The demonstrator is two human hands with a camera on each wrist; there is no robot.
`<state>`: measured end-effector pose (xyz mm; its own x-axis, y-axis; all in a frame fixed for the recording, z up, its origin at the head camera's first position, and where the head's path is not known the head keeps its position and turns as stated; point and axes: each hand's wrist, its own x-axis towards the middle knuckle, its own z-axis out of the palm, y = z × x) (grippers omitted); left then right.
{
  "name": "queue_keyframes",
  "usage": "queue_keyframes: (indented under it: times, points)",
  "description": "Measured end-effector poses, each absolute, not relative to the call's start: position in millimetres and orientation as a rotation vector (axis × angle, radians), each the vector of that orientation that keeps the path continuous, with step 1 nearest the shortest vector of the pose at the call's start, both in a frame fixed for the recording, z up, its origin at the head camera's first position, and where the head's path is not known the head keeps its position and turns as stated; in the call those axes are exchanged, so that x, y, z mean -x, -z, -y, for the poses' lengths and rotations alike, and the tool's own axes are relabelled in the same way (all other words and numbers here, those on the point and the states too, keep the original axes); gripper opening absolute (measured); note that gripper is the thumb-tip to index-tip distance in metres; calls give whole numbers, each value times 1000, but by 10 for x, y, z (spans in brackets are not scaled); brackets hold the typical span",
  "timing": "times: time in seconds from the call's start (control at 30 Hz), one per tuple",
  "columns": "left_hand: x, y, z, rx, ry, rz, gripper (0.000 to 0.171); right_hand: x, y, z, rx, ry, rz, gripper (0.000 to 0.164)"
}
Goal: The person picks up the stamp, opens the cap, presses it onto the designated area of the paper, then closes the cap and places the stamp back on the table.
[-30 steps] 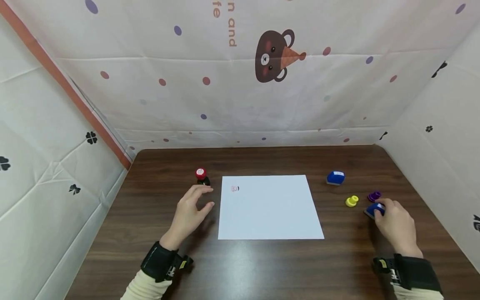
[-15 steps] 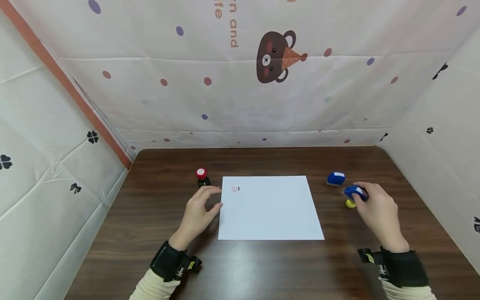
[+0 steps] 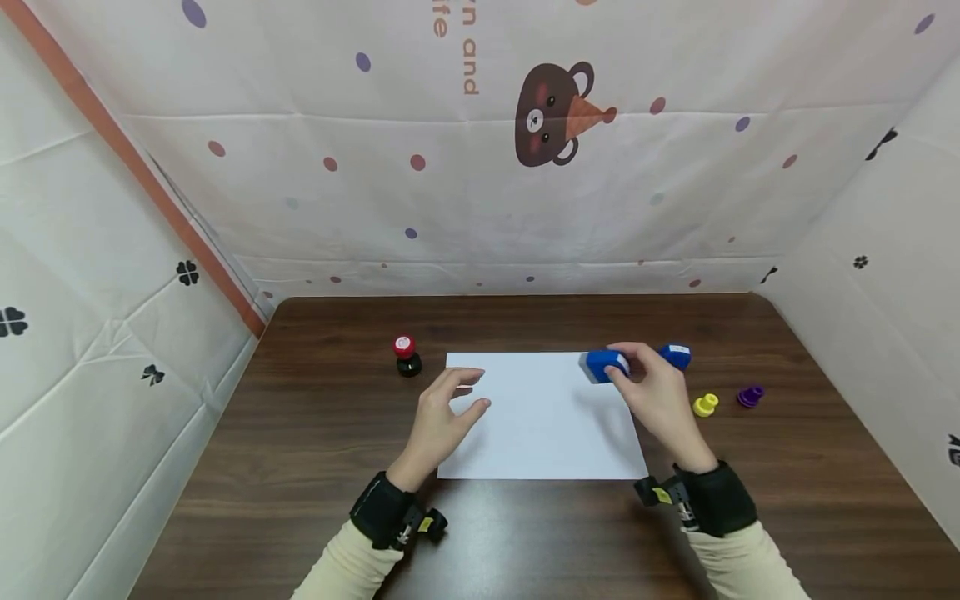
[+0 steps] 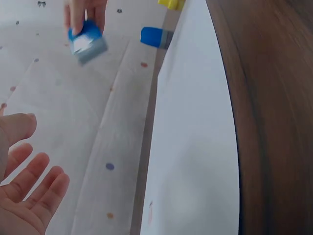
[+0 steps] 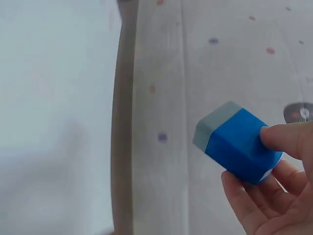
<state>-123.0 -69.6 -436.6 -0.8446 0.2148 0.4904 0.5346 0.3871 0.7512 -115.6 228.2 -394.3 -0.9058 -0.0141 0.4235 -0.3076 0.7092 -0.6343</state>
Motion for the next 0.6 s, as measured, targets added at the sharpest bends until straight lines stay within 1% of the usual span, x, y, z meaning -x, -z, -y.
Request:
queue_keyframes:
  times: [0.2,0.6]
  points:
    - [1231,4365,555,635,1533,2311,39,1207,4014,-2013,-231,-1289,2521,31]
    - [1217,4336,385,558,1718,2300,39,1188,4116,-1603,-151,-1751,2527,32]
